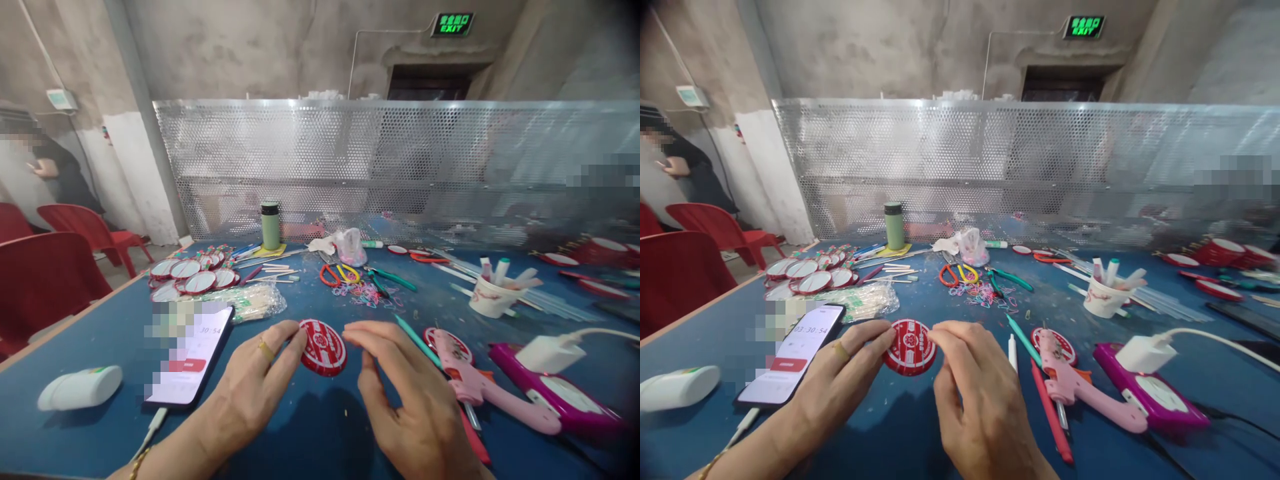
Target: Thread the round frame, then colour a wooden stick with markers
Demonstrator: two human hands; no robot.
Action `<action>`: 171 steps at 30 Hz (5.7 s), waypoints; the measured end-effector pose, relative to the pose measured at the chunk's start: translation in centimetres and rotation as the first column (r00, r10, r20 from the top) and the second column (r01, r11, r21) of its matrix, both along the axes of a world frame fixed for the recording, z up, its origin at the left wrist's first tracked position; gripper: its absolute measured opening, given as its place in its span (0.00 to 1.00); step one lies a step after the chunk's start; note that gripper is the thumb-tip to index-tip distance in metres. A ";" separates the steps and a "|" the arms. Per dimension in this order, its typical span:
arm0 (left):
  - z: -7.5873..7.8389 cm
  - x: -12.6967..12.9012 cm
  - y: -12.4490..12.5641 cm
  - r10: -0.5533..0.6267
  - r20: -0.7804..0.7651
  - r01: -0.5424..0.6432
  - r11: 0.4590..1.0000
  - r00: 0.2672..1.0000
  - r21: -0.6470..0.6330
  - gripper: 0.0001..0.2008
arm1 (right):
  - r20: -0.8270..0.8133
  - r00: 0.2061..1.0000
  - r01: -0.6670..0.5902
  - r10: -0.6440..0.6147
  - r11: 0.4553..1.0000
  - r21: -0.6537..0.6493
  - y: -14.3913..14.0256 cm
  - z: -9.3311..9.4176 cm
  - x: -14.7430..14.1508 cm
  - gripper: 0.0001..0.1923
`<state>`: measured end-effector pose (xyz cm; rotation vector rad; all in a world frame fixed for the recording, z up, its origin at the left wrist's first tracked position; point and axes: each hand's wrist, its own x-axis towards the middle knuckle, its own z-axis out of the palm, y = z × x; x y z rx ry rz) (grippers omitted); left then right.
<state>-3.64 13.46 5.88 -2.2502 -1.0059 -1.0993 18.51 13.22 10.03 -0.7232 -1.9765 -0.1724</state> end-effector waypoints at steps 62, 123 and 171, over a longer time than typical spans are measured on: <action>4.2 1.3 -1.4 -0.396 0.389 0.472 0.873 0.832 -0.120 0.09 | 0.150 0.935 -0.233 0.322 0.874 -0.426 1.3 0.9 0.7 0.08; 3.8 2.0 0.2 0.374 0.647 0.563 0.318 0.665 -0.763 0.06 | -0.065 0.993 -0.118 0.099 0.824 -0.555 2.1 -0.3 0.0 0.18; 1.2 2.1 1.8 0.291 0.635 0.489 0.441 0.715 -0.753 0.14 | 0.053 0.991 0.135 -0.125 0.889 -0.438 2.2 -3.5 -0.8 0.19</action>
